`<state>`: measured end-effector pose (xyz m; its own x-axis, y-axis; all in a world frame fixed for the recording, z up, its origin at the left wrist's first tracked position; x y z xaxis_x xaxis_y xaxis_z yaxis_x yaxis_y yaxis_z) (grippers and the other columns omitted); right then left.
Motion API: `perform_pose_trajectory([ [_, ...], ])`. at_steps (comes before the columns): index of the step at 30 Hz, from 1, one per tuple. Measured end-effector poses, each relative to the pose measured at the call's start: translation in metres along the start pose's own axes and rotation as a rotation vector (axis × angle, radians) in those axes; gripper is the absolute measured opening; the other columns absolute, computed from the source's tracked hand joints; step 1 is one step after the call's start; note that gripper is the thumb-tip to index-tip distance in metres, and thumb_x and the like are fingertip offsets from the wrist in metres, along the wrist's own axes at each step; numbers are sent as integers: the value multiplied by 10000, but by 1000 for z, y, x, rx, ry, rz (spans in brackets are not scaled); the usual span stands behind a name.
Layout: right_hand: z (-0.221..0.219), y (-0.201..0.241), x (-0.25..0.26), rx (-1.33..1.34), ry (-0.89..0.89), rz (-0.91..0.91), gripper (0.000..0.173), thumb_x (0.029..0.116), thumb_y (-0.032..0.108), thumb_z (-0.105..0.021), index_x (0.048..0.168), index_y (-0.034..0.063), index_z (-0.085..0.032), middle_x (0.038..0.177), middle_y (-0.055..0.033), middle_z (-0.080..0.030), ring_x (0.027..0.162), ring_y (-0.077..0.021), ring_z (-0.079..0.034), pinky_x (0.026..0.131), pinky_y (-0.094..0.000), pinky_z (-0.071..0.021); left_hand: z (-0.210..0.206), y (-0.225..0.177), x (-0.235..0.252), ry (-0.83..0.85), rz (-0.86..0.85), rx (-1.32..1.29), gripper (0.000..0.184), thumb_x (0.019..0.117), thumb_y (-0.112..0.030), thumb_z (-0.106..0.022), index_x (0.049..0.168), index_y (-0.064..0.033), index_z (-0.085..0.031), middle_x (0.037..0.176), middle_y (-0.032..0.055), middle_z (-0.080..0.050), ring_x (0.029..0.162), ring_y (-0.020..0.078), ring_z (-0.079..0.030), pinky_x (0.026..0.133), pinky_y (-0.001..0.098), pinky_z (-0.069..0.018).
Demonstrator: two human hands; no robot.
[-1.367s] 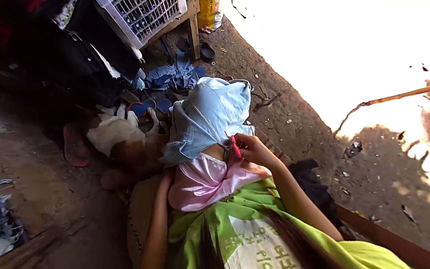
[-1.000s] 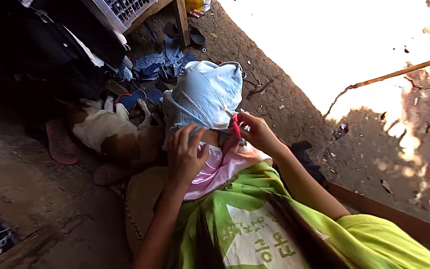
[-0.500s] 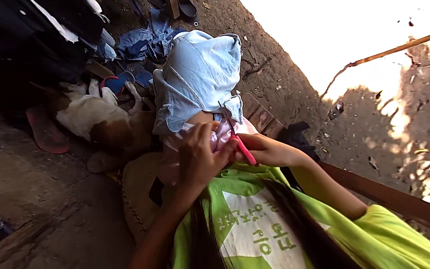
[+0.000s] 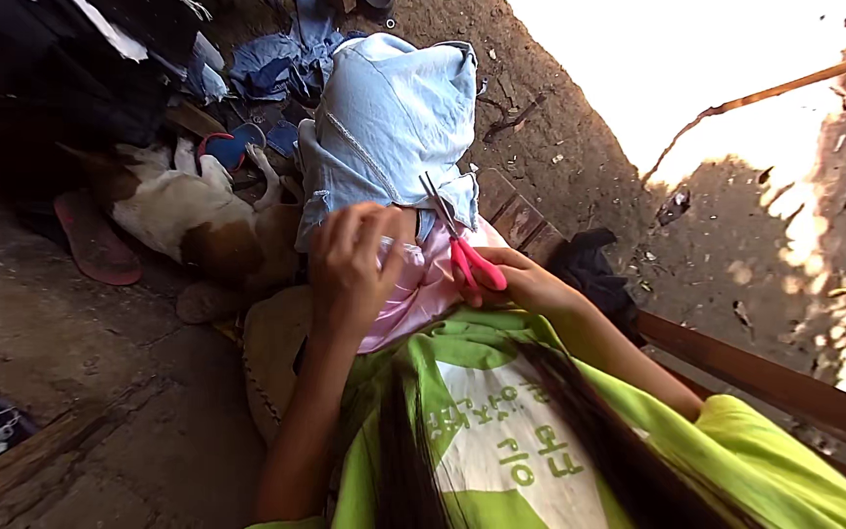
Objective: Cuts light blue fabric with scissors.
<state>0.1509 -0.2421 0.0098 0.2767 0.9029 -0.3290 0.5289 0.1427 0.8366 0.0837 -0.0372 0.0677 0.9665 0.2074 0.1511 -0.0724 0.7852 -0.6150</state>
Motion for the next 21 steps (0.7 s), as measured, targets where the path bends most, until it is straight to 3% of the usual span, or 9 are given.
perform_pose_trajectory([
  [3,1,-7,3,61,47,-71,328,1040,374,-435,899,150,-630,734,102,-622,553,77,-452,482,-100,-320,-2,15,4,-90,81,160,264,962,-176,-660,1177,-35,-718,1170,196,-657,1083,389,-603,882,526,-451],
  [6,1,-9,7,60,74,-113,399,1041,436,-408,901,138,-633,730,100,-625,541,77,-448,468,-99,-307,-7,21,8,-112,72,217,209,996,-194,-645,1089,-36,-744,1056,189,-687,979,373,-633,835,508,-446],
  [10,-1,-7,11,37,75,-127,394,1039,411,-378,901,144,-633,725,105,-611,553,74,-448,472,-103,-301,-6,21,18,-147,18,217,185,1009,-157,-621,983,-1,-718,925,190,-685,895,341,-654,886,478,-437],
  [13,-4,-6,18,30,22,-98,369,1029,416,-388,883,167,-617,703,110,-581,567,65,-454,493,-111,-322,-4,17,17,-128,-11,111,168,1015,-111,-605,999,36,-685,950,200,-659,899,327,-663,804,414,-523],
  [18,-9,-8,36,114,-9,-80,373,984,518,-478,837,193,-587,629,111,-530,517,53,-441,473,-122,-332,-9,18,7,-157,2,28,178,1028,-97,-582,977,50,-668,970,201,-647,928,282,-661,830,338,-534],
  [21,-12,-6,41,122,-17,-59,349,997,468,-441,814,198,-565,610,109,-521,489,51,-416,453,-122,-312,-19,18,1,-228,44,28,191,1025,-100,-588,955,58,-668,957,195,-633,919,272,-650,831,320,-528],
])
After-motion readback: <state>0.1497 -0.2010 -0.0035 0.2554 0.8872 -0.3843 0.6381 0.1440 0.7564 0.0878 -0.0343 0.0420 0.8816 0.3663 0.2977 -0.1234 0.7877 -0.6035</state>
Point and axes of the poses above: each hand's wrist, its own x-axis towards the middle knuckle, its own z-axis out of the back of the hand, y = z × x, the point moved 4 cm from there along x, towards the middle knuckle
